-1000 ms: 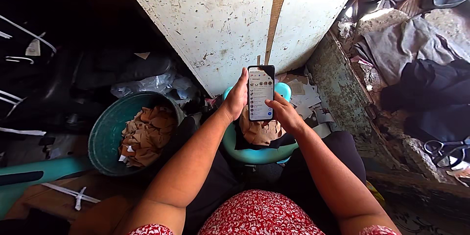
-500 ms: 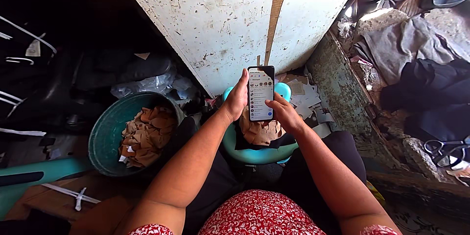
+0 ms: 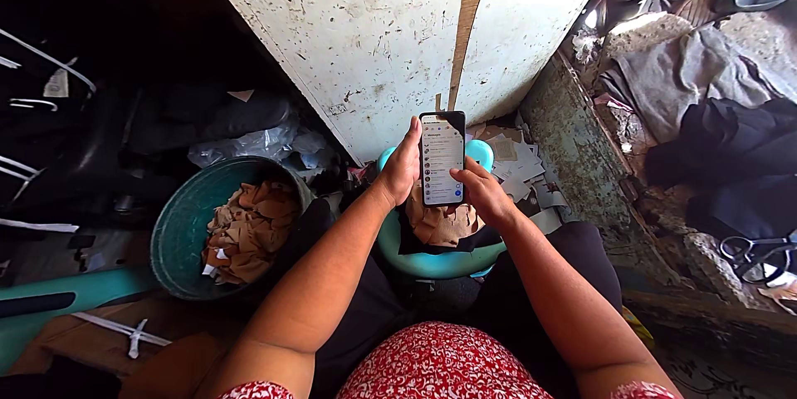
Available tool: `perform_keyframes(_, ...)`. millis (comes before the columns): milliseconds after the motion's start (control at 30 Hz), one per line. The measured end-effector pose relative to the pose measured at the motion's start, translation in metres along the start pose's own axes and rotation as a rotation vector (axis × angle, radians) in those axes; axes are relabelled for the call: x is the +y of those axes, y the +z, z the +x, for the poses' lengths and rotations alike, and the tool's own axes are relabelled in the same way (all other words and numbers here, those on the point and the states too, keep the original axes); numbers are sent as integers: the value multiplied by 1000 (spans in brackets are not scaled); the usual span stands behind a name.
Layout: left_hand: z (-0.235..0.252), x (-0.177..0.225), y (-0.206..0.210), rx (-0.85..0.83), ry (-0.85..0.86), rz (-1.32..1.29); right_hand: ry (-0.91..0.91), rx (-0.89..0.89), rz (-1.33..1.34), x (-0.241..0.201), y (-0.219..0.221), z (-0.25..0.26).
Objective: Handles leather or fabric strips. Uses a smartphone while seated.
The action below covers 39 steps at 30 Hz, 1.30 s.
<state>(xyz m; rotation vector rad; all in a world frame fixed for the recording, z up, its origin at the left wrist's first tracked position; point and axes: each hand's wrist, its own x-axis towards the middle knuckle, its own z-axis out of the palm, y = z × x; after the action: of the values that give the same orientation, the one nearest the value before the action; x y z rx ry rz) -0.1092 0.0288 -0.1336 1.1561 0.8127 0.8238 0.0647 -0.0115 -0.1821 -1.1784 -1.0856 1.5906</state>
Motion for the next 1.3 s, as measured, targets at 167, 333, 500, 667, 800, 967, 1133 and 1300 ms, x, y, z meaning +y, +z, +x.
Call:
perform_keyframes(167, 0, 0, 0, 0, -6, 23, 2, 12, 5, -2, 1, -2)
perform_keyframes(333, -1, -1, 2, 24, 2, 18, -25, -7, -17, 0, 0, -1)
perform_keyframes(500, -7, -2, 10, 71, 29, 55, -160, 66, -37, -2, 3, -2)
perform_keyframes(667, -9, -13, 17, 27, 57, 86, -222, 170, 53, -10, 0, -4)
perform_keyframes(800, -8, -18, 20, 15, 110, 173, -197, 208, 55, -13, -4, -6)
perform_keyframes(967, -7, -22, 22, -13, 220, 324, -182, 228, 58, -14, -6, -7)
perform_keyframes(1133, -7, -19, 19, -30, 175, 259, -203, 203, 84, -14, -7, -8)
perform_keyframes(1300, -9, -4, 15, -10, 74, 133, -143, 125, 60, -11, -3, -11)
